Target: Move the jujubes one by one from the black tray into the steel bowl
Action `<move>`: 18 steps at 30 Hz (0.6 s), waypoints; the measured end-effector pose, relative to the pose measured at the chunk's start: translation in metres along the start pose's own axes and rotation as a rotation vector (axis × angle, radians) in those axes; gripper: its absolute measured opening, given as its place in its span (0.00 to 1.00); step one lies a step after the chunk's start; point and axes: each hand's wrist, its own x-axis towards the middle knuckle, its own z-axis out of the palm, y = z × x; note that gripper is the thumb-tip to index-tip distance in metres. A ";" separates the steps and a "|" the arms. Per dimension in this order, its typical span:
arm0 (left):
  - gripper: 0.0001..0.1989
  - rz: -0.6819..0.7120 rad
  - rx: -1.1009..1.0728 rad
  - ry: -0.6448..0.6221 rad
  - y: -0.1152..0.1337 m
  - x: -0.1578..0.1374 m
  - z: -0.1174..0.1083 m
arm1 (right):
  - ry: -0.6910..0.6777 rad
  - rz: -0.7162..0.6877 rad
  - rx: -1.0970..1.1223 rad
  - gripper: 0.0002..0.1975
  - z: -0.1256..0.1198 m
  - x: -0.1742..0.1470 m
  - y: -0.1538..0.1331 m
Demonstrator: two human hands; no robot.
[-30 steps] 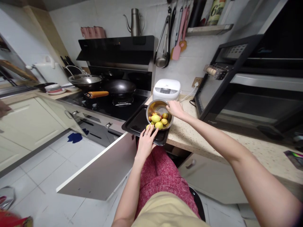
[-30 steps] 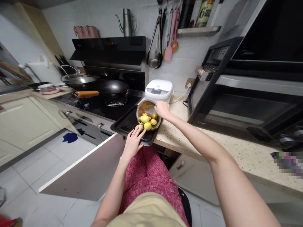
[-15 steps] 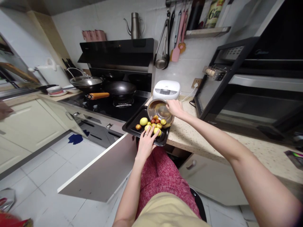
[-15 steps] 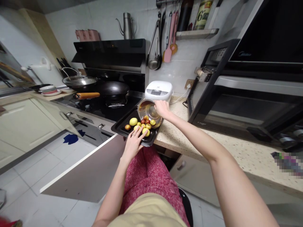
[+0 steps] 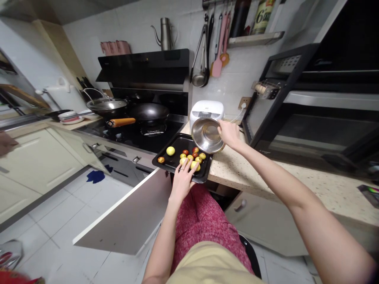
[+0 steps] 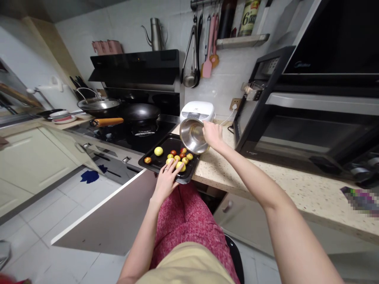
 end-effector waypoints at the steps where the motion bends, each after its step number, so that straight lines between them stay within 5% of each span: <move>1: 0.36 0.000 -0.003 0.000 0.000 0.000 0.000 | 0.018 0.028 0.003 0.21 -0.003 -0.002 0.006; 10: 0.44 0.056 -0.087 -0.036 -0.004 -0.006 -0.005 | 0.079 0.300 0.098 0.19 0.009 -0.070 0.088; 18: 0.24 0.005 -0.146 -0.049 -0.003 0.000 -0.015 | -0.050 0.305 0.323 0.16 0.056 -0.143 0.135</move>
